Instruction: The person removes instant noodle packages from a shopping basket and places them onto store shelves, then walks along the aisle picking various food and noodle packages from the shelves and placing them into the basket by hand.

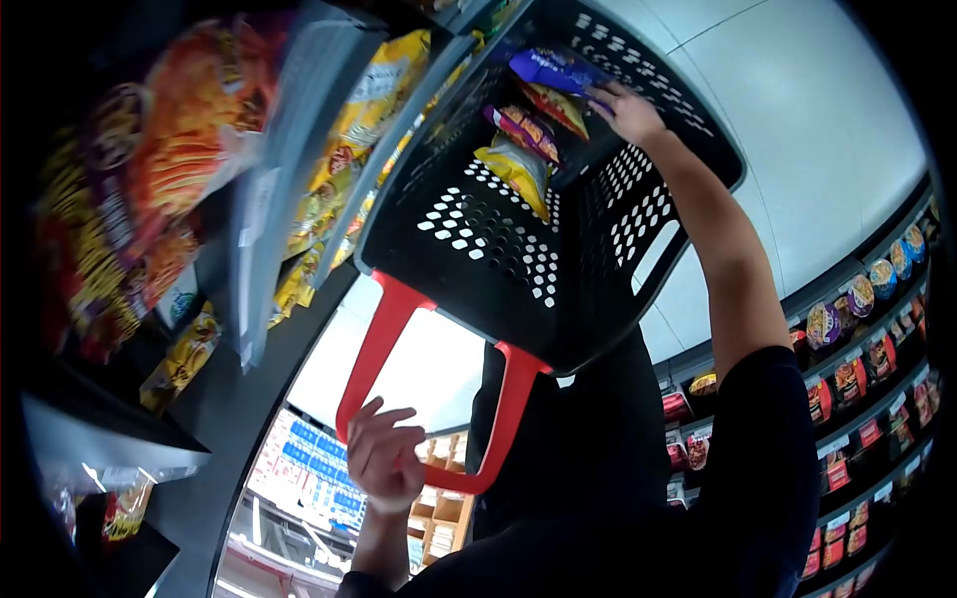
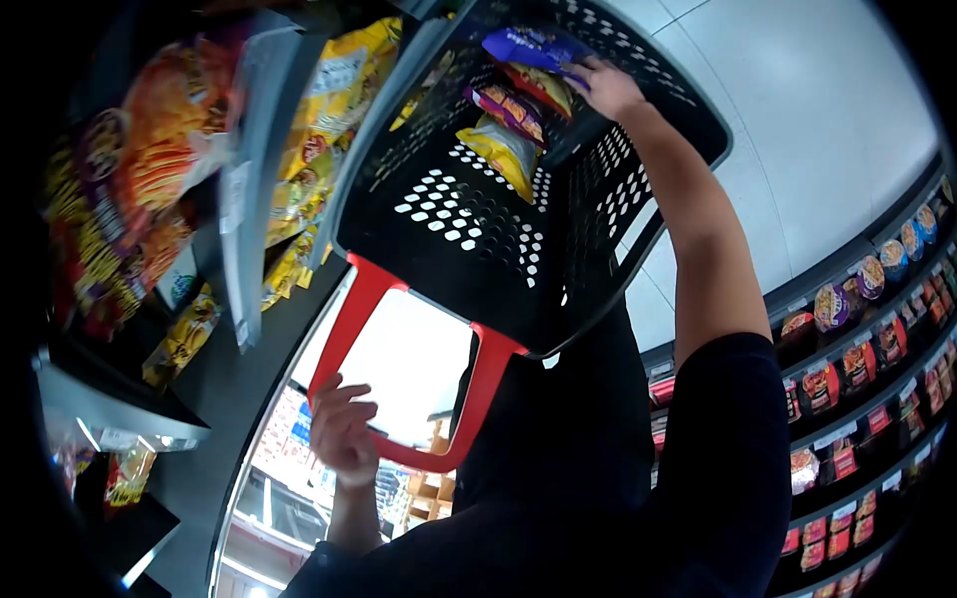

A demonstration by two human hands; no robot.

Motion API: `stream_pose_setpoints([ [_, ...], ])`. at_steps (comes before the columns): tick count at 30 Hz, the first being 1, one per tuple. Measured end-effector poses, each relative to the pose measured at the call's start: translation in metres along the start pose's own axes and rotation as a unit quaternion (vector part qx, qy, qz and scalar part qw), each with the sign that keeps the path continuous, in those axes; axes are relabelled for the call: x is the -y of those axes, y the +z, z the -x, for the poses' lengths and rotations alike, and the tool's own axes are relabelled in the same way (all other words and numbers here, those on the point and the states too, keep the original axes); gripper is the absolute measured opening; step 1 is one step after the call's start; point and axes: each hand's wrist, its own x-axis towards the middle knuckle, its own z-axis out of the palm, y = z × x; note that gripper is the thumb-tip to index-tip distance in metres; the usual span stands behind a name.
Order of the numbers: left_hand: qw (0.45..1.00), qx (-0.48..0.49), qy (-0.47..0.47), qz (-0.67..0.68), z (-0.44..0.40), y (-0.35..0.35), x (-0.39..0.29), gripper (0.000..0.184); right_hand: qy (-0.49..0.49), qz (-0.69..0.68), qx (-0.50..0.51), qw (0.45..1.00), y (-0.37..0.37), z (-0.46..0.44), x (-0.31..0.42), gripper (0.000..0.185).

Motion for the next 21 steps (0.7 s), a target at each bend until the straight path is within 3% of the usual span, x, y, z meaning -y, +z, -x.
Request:
stream_pose_setpoints([
  [1, 1.0, 0.001, 0.005, 0.003, 0.0, -0.001, -0.001, 0.014, -0.015, 0.04, -0.007, 0.999, 0.013, 0.0, -0.012, 0.042],
  [2, 1.0, 0.011, 0.002, 0.0, 0.001, -0.002, 0.0, 0.022, 0.055, 0.041, 0.107, 0.992, 0.005, 0.002, -0.009, 0.05],
  [3, 1.0, 0.01, 0.0, 0.011, 0.0, -0.003, 0.0, 0.024, 0.004, 0.085, 0.064, 0.994, 0.039, 0.007, -0.034, 0.062],
  [5, 1.0, 0.008, 0.0, 0.016, 0.005, -0.006, 0.001, 0.027, 0.059, 0.066, 0.207, 0.974, 0.028, 0.016, -0.031, 0.074],
  [8, 0.999, -0.009, 0.012, 0.034, 0.008, -0.006, 0.004, 0.026, 0.18, -0.01, 0.119, 0.976, 0.048, 0.032, -0.028, 0.079],
  [10, 0.998, -0.026, 0.029, 0.057, 0.006, -0.007, 0.004, 0.021, 0.294, -0.041, 0.101, 0.95, 0.06, 0.046, -0.014, 0.086],
  [11, 0.995, -0.036, 0.061, 0.071, 0.005, -0.007, 0.006, 0.015, 0.29, -0.112, 0.155, 0.938, 0.058, 0.058, -0.01, 0.077],
  [13, 0.99, -0.054, 0.091, 0.089, 0.006, -0.009, 0.006, 0.007, 0.239, -0.077, 0.247, 0.936, 0.067, 0.085, 0.018, 0.057],
  [15, 0.983, -0.082, 0.1, 0.132, 0.009, -0.01, 0.006, 0.012, 0.145, -0.041, 0.29, 0.945, 0.076, 0.116, 0.053, 0.042],
  [16, 0.98, -0.089, 0.103, 0.145, 0.013, -0.009, 0.007, 0.011, 0.053, -0.027, 0.23, 0.971, 0.114, 0.138, 0.054, 0.039],
  [17, 0.976, -0.099, 0.107, 0.163, 0.014, -0.011, 0.008, 0.011, -0.034, 0.068, 0.269, 0.96, 0.134, 0.153, 0.062, 0.037],
  [18, 0.976, -0.103, 0.102, 0.163, 0.015, -0.013, 0.007, 0.01, -0.026, 0.025, 0.246, 0.969, 0.114, 0.166, 0.093, 0.033],
  [19, 0.972, -0.127, 0.107, 0.169, 0.016, -0.013, 0.007, 0.007, 0.03, -0.061, 0.252, 0.965, 0.048, 0.178, 0.147, 0.031],
  [21, 0.97, -0.167, 0.132, 0.114, 0.02, -0.016, 0.008, 0.004, -0.012, -0.108, 0.171, 0.979, -0.004, 0.203, 0.212, 0.03],
])
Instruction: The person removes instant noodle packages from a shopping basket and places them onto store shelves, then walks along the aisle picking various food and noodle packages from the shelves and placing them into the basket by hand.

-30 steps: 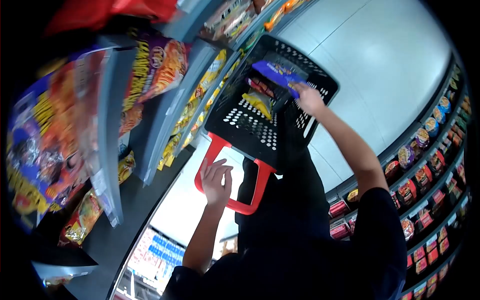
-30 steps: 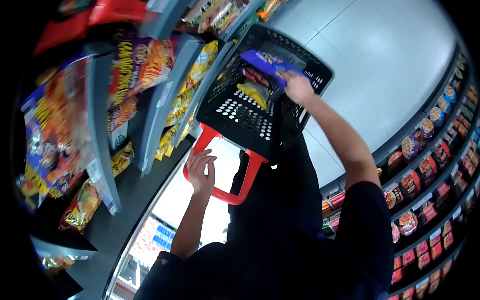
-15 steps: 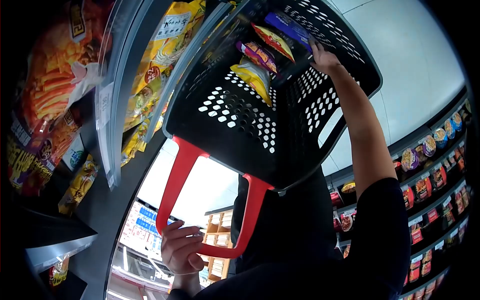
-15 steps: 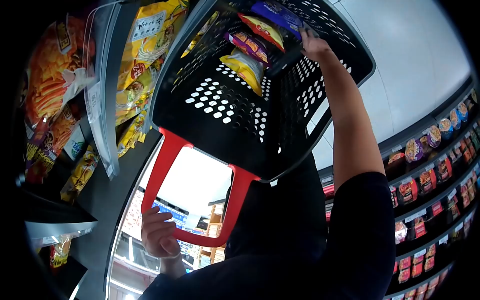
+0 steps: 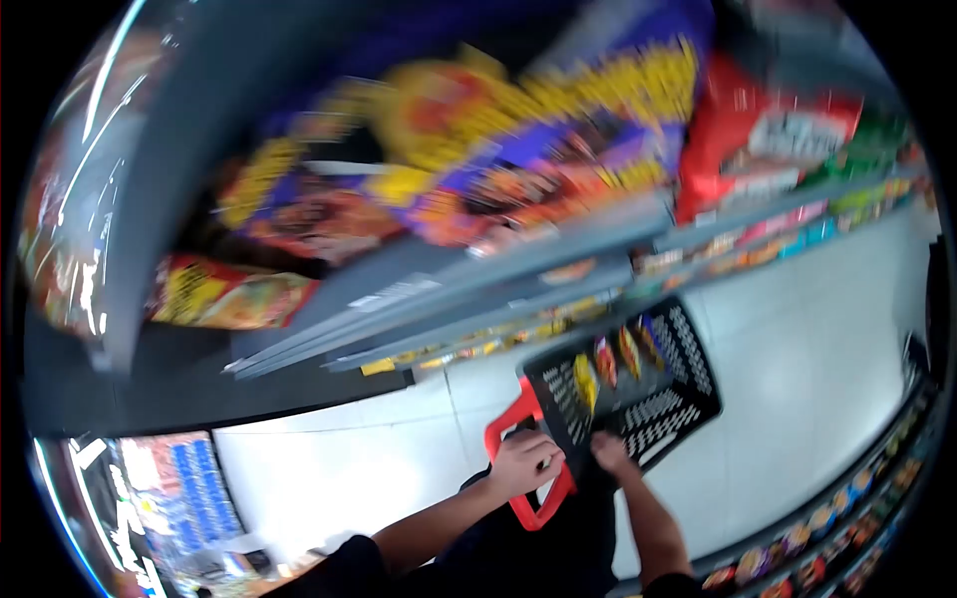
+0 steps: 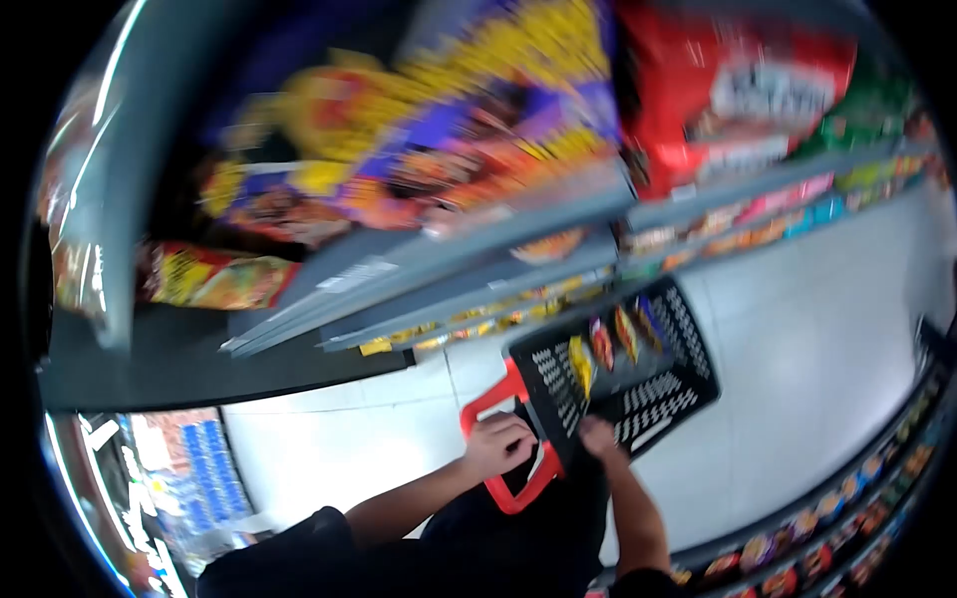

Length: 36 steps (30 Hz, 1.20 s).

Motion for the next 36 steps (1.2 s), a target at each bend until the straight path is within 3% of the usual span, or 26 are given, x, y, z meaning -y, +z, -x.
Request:
stream_pose_setpoints([
  [1, 1.0, 0.007, -0.014, 0.008, 0.002, -0.002, 0.0, 0.003, -0.013, -0.232, -0.027, 0.972, 0.03, -0.003, -0.003, 0.029],
  [2, 0.999, 0.017, -0.031, 0.019, 0.007, -0.002, 0.001, 0.005, 0.055, -0.428, 0.025, 0.902, -0.029, 0.033, 0.069, 0.03],
  [3, 0.996, 0.023, -0.052, 0.063, 0.011, -0.003, 0.004, 0.006, 0.06, -0.557, 0.0, 0.828, -0.04, 0.049, 0.102, 0.032],
  [4, 0.993, -0.002, -0.055, 0.101, 0.007, -0.016, 0.001, 0.007, 0.052, -0.585, -0.015, 0.809, -0.055, 0.061, 0.137, 0.029],
  [6, 0.98, -0.051, -0.065, 0.179, 0.005, -0.046, -0.011, 0.009, 0.019, -0.509, -0.052, 0.859, -0.089, 0.086, 0.199, 0.027],
  [8, 0.983, -0.104, 0.031, 0.146, -0.009, -0.123, -0.025, 0.007, -0.109, -0.426, -0.109, 0.891, -0.114, 0.096, 0.236, 0.026],
  [10, 0.971, -0.206, 0.114, 0.032, -0.013, -0.236, -0.054, 0.003, -0.143, -0.436, -0.144, 0.877, -0.145, 0.106, 0.282, 0.026],
  [12, 0.922, -0.323, 0.213, 0.012, -0.004, -0.363, -0.095, 0.009, -0.191, -0.392, -0.163, 0.885, -0.186, 0.11, 0.333, 0.025],
  [14, 0.879, -0.413, 0.239, -0.012, 0.014, -0.471, -0.123, 0.021, -0.272, -0.339, -0.169, 0.884, -0.232, 0.124, 0.395, 0.016],
  [15, 0.856, -0.484, 0.181, -0.006, 0.019, -0.507, -0.133, 0.031, -0.323, -0.307, -0.174, 0.878, -0.255, 0.137, 0.433, 0.015],
  [16, 0.84, -0.508, 0.191, -0.021, 0.02, -0.551, -0.131, 0.023, -0.353, -0.255, -0.189, 0.88, -0.273, 0.147, 0.467, 0.016],
  [18, 0.822, -0.541, 0.162, 0.077, 0.01, -0.609, -0.128, 0.019, -0.456, -0.141, -0.198, 0.856, -0.308, 0.163, 0.531, 0.017],
  [19, 0.834, -0.527, 0.135, 0.089, 0.006, -0.63, -0.123, 0.02, -0.497, -0.132, -0.195, 0.835, -0.322, 0.182, 0.571, 0.017],
  [20, 0.846, -0.512, 0.109, 0.102, 0.002, -0.646, -0.116, 0.022, -0.559, -0.051, -0.221, 0.797, -0.338, 0.194, 0.605, 0.019],
  [22, 0.879, -0.467, 0.055, 0.075, -0.01, -0.661, -0.101, 0.032, -0.637, -0.024, -0.274, 0.72, -0.353, 0.209, 0.666, 0.022],
  [24, 0.897, -0.437, -0.013, -0.058, -0.03, -0.668, -0.076, 0.051, -0.673, 0.065, -0.362, 0.642, -0.366, 0.223, 0.716, 0.025],
  [26, 0.899, -0.426, 0.026, -0.1, -0.045, -0.653, -0.09, 0.072, -0.667, 0.08, -0.404, 0.621, -0.37, 0.219, 0.753, 0.029],
  [27, 0.922, -0.382, 0.005, -0.071, -0.045, -0.648, -0.107, 0.086, -0.653, 0.09, -0.426, 0.62, -0.371, 0.215, 0.767, 0.032],
  [28, 0.931, -0.363, -0.015, -0.04, -0.046, -0.644, -0.121, 0.088, -0.64, 0.101, -0.446, 0.617, -0.371, 0.211, 0.777, 0.036],
  [30, 0.939, -0.339, -0.034, -0.047, -0.047, -0.644, -0.125, 0.087, -0.609, 0.096, -0.449, 0.647, -0.368, 0.198, 0.787, 0.045],
  [31, 0.935, -0.355, 0.009, -0.024, -0.046, -0.641, -0.122, 0.083, -0.593, 0.093, -0.449, 0.661, -0.366, 0.194, 0.789, 0.049],
  [32, 0.928, -0.369, 0.052, -0.001, -0.044, -0.638, -0.121, 0.079, -0.607, 0.079, -0.455, 0.647, -0.364, 0.194, 0.788, 0.054],
  [33, 0.93, -0.365, -0.03, 0.001, -0.038, -0.635, -0.121, 0.063, -0.62, 0.065, -0.462, 0.631, -0.361, 0.195, 0.784, 0.058],
  [34, 0.929, -0.365, 0.039, 0.036, -0.033, -0.631, -0.113, 0.053, -0.631, 0.051, -0.47, 0.615, -0.36, 0.196, 0.778, 0.063],
  [36, 0.927, -0.373, 0.024, 0.033, -0.008, -0.619, -0.118, 0.041, -0.665, 0.006, -0.461, 0.588, -0.362, 0.199, 0.762, 0.075],
])
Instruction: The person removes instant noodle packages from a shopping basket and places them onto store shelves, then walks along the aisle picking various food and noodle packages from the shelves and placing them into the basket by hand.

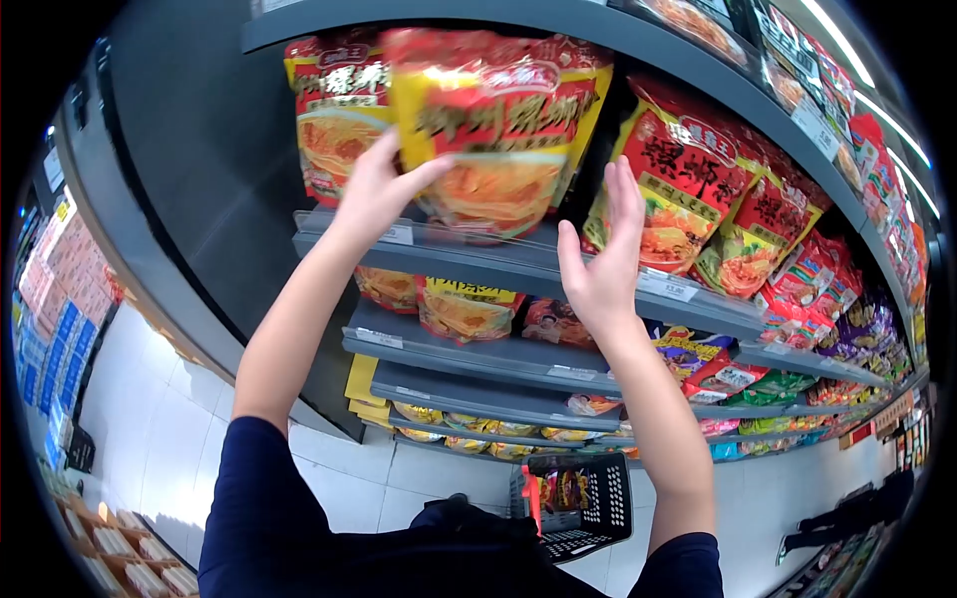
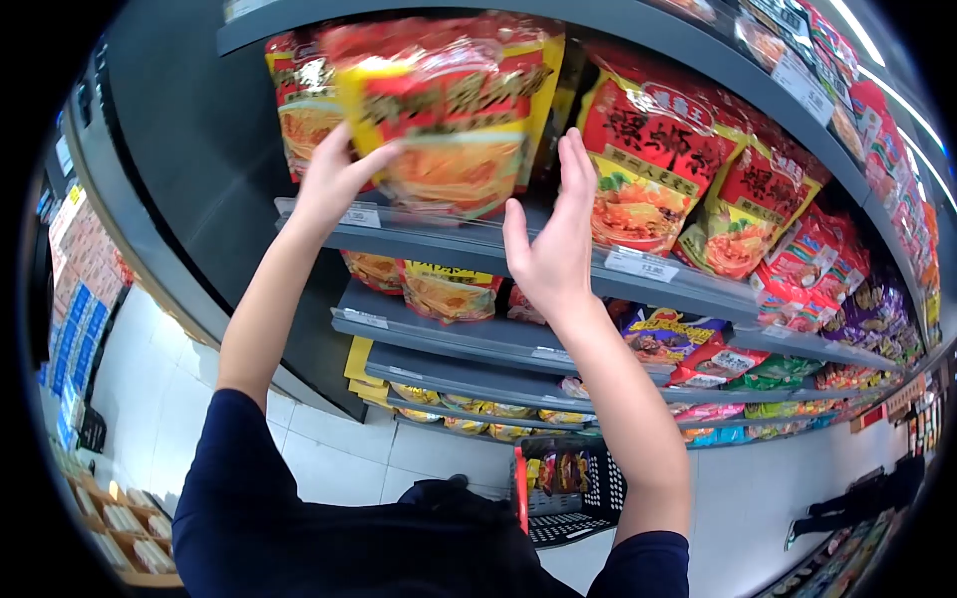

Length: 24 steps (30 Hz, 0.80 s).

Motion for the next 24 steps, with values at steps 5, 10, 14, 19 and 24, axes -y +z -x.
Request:
stream_pose_setpoints([
  [5, 0.926, -0.074, 0.345, -0.138, 0.048, -0.003, 0.002, 0.035, -0.01, -0.117, -0.046, 0.992, -0.036, 0.009, 0.018, 0.093],
  [10, 0.833, -0.109, 0.499, -0.211, 0.094, 0.05, -0.053, 0.04, -0.013, -0.175, 0.015, 0.984, -0.088, 0.078, 0.041, 0.065],
  [14, 0.732, -0.071, 0.677, -0.029, 0.091, 0.079, -0.023, 0.029, 0.047, -0.173, -0.028, 0.983, -0.111, 0.16, 0.062, 0.052],
  [19, 0.906, 0.226, 0.356, -0.043, 0.171, 0.171, -0.052, 0.022, 0.271, -0.082, 0.051, 0.958, -0.177, 0.268, 0.103, 0.056],
  [24, 0.921, 0.359, 0.147, -0.034, 0.254, 0.315, 0.006, 0.021, 0.475, 0.02, -0.017, 0.88, -0.247, 0.377, 0.111, 0.037],
])
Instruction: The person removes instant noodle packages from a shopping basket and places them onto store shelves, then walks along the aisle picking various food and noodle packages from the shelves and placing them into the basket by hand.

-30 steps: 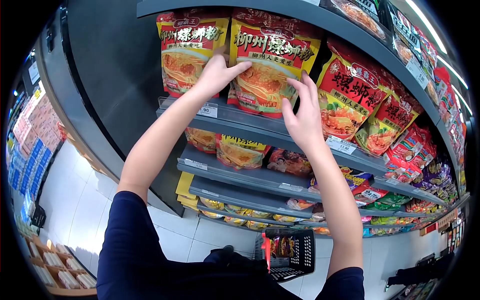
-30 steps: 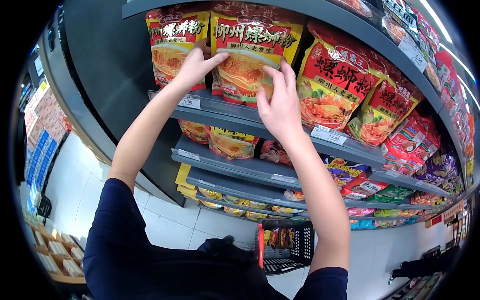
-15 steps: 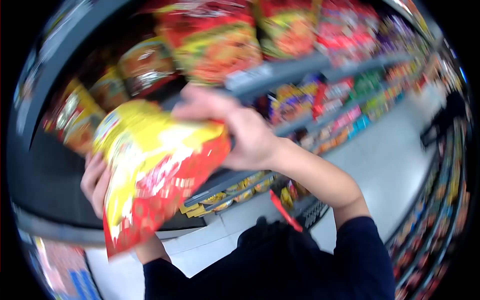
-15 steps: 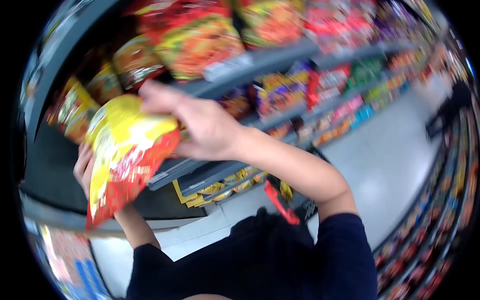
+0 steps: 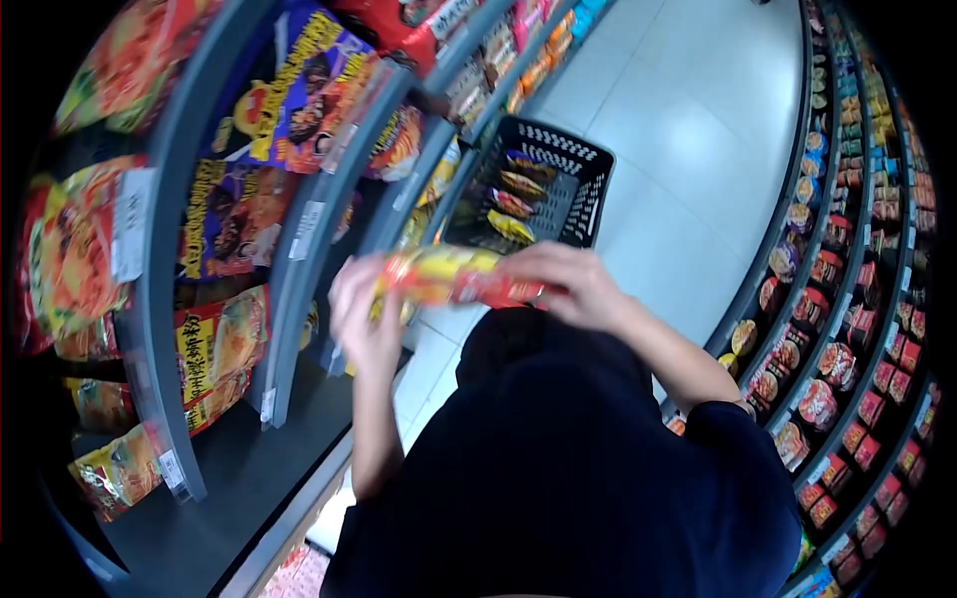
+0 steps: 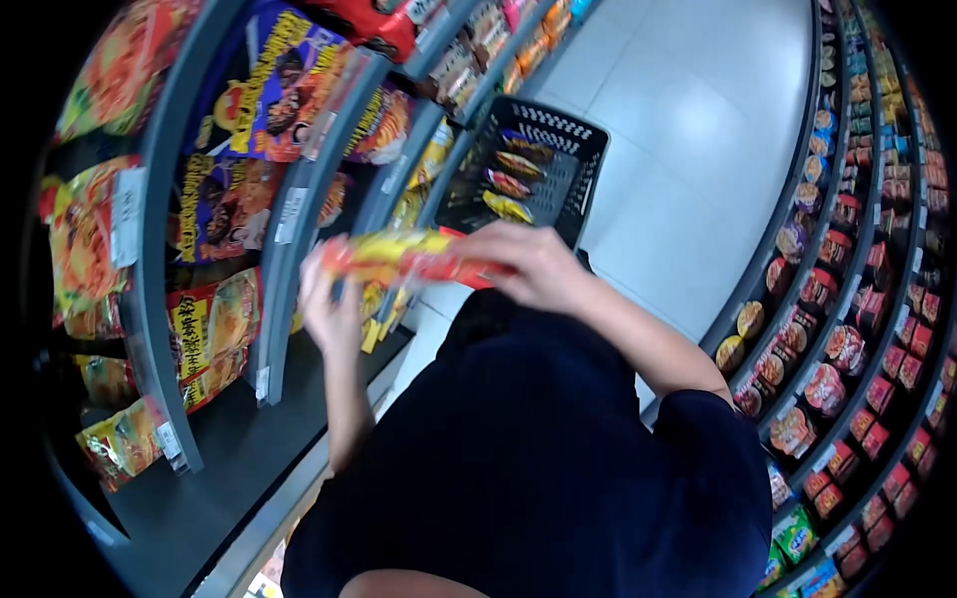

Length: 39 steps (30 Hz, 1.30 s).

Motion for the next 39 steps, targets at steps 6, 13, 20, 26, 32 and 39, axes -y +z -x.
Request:
stream_pose_setpoints([
  [6, 0.97, 0.193, -0.148, 0.022, 0.075, 0.196, 0.092, 0.041, 0.237, 0.107, -0.062, 0.964, -0.023, 0.054, -0.193, 0.022],
  [13, 0.949, 0.257, -0.086, -0.163, 0.104, 0.223, 0.081, 0.017, 0.305, 0.251, -0.012, 0.919, -0.029, 0.043, -0.36, 0.017],
  [20, 0.955, 0.23, -0.112, -0.148, 0.096, 0.228, 0.086, 0.013, 0.185, 0.241, 0.151, 0.941, -0.02, 0.027, -0.396, 0.019],
  [26, 0.97, 0.173, -0.118, -0.121, 0.095, 0.23, 0.09, 0.013, 0.079, 0.181, 0.367, 0.909, -0.038, 0.019, -0.429, 0.018],
  [32, 0.97, 0.173, -0.132, -0.112, 0.094, 0.225, 0.09, 0.011, 0.055, 0.244, 0.61, 0.752, -0.013, 0.06, -0.511, 0.027],
  [39, 0.968, 0.178, -0.143, -0.104, 0.092, 0.231, 0.094, 0.011, 0.172, 0.336, 0.716, 0.587, 0.06, 0.082, -0.593, 0.036],
])
